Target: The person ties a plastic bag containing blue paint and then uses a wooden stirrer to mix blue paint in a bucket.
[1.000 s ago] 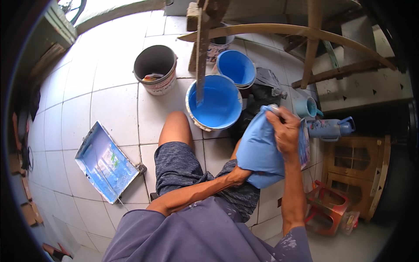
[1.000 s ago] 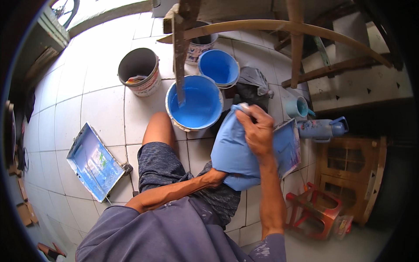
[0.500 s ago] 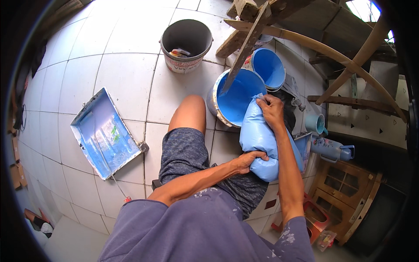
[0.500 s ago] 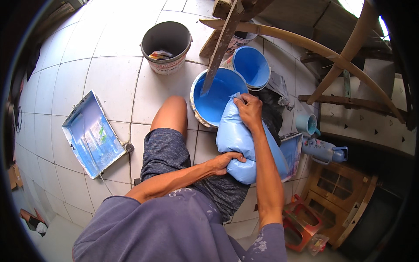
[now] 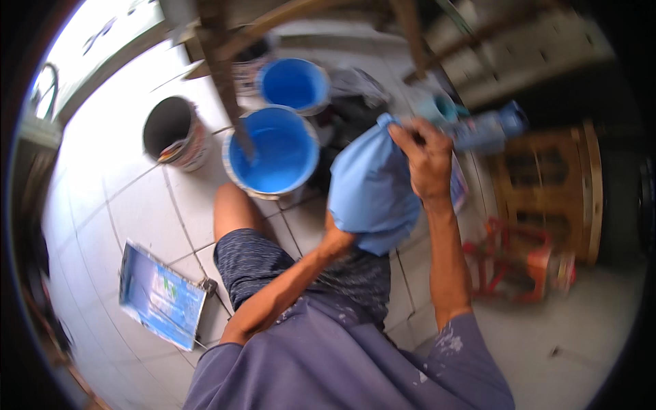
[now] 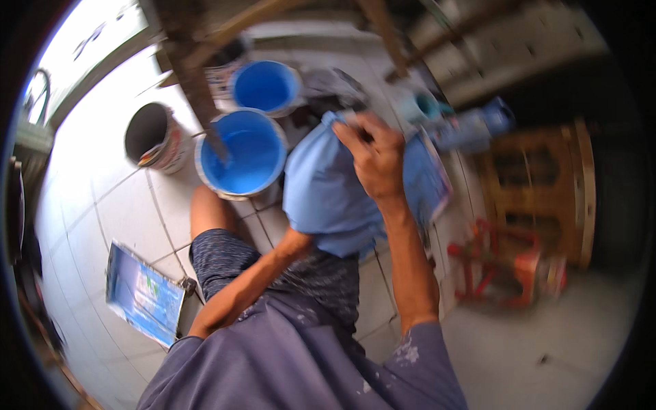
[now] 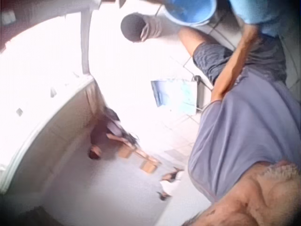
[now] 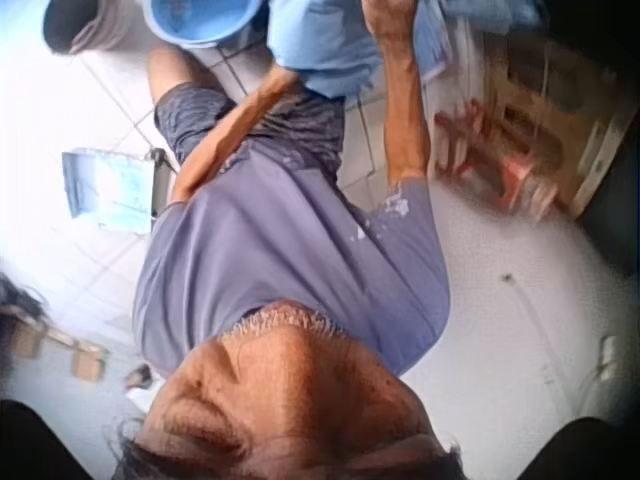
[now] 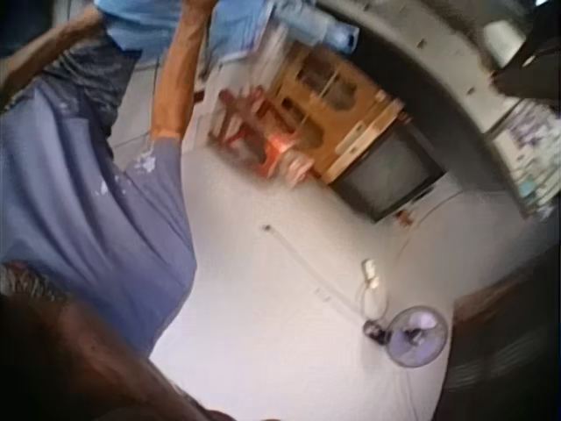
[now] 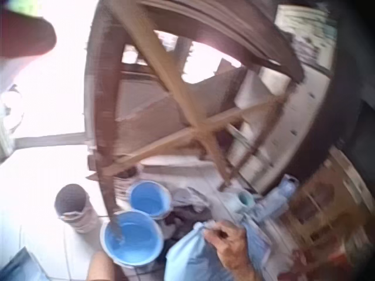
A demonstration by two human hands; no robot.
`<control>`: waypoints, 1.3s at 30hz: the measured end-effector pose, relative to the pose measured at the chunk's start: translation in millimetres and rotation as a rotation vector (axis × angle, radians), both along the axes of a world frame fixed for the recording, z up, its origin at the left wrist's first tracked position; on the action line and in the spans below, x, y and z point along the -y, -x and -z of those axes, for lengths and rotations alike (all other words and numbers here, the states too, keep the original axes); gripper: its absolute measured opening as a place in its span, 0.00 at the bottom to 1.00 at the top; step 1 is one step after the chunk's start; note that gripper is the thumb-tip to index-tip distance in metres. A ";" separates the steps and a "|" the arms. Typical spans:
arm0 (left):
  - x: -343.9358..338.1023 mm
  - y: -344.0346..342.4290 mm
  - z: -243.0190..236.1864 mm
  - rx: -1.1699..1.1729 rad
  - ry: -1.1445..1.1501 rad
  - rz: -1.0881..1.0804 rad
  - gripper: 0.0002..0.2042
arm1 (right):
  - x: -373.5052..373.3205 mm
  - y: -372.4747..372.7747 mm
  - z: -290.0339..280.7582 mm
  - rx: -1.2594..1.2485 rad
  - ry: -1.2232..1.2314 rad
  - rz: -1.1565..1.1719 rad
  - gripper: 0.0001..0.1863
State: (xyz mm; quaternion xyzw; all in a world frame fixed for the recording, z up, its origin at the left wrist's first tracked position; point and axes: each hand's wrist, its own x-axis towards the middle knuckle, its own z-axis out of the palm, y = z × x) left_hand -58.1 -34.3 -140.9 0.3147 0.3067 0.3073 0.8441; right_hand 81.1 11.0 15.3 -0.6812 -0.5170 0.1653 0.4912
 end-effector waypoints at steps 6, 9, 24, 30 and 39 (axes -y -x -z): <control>-24.2 -26.9 -29.4 -0.160 -0.648 0.131 0.30 | 69.7 -40.9 -54.2 -0.169 -0.265 0.112 0.12; -44.6 -54.2 -54.2 -0.183 -1.045 0.245 0.25 | 106.2 -62.2 -72.3 -0.210 -0.415 0.119 0.06; 2.0 -186.5 -18.5 -0.138 -0.776 0.709 0.34 | 197.4 -137.8 -29.6 -0.315 -0.372 0.584 0.04; 3.8 -224.5 23.5 -0.337 -1.027 0.826 0.35 | 230.8 -156.3 27.9 -0.250 -0.213 0.676 0.07; -30.1 -220.6 86.1 -0.760 -1.460 0.952 0.14 | 203.3 -110.5 179.3 -0.180 0.004 0.655 0.08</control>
